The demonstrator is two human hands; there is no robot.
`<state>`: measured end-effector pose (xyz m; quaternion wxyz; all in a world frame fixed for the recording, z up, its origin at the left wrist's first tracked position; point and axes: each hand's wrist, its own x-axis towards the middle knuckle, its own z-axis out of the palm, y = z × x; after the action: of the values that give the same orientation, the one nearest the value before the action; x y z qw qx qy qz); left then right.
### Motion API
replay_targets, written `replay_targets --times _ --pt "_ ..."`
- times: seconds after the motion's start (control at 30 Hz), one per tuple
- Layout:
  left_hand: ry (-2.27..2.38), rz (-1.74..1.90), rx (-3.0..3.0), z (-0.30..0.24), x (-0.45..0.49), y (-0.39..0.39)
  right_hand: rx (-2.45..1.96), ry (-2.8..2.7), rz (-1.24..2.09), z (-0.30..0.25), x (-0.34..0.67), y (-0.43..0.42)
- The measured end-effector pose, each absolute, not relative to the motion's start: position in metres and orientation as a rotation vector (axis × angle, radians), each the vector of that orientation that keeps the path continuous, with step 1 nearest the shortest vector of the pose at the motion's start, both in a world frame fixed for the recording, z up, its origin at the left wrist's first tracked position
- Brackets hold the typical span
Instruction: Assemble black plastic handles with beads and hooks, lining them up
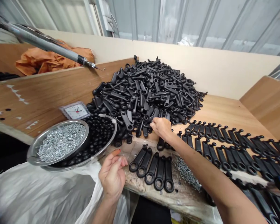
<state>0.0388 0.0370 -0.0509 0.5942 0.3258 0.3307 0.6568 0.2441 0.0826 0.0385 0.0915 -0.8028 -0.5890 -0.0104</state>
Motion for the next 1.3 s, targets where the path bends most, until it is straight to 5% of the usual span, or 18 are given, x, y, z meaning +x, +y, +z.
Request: replay_targets --times 0.3,0.43,0.5,0.6,0.77,1.2,1.3 --pt "0.224 1.129 0.546 -0.014 0.037 0.004 -1.209 -1.732 1.1 0.064 0.146 -0.025" --pt "0.191 1.073 0.368 0.002 0.005 0.001 -1.003 -1.809 1.337 0.049 0.122 -0.019" --pt "0.338 1.277 0.324 0.005 -0.017 0.004 -1.09 -1.886 1.206 0.053 0.127 0.003" --pt "0.497 1.476 0.325 0.008 -0.043 0.004 -1.385 -2.05 0.565 0.065 0.135 0.045" --pt "0.521 1.295 0.381 -0.003 -0.05 -0.013 -1.74 -2.453 -0.185 0.074 0.105 0.1" --pt "0.677 0.993 0.552 -0.026 -0.046 -0.052 -1.995 -2.499 -0.164 0.074 0.06 0.124" --pt "0.705 1.105 0.629 -0.022 -0.045 -0.06 -1.873 -2.302 0.132 0.08 0.078 0.098"
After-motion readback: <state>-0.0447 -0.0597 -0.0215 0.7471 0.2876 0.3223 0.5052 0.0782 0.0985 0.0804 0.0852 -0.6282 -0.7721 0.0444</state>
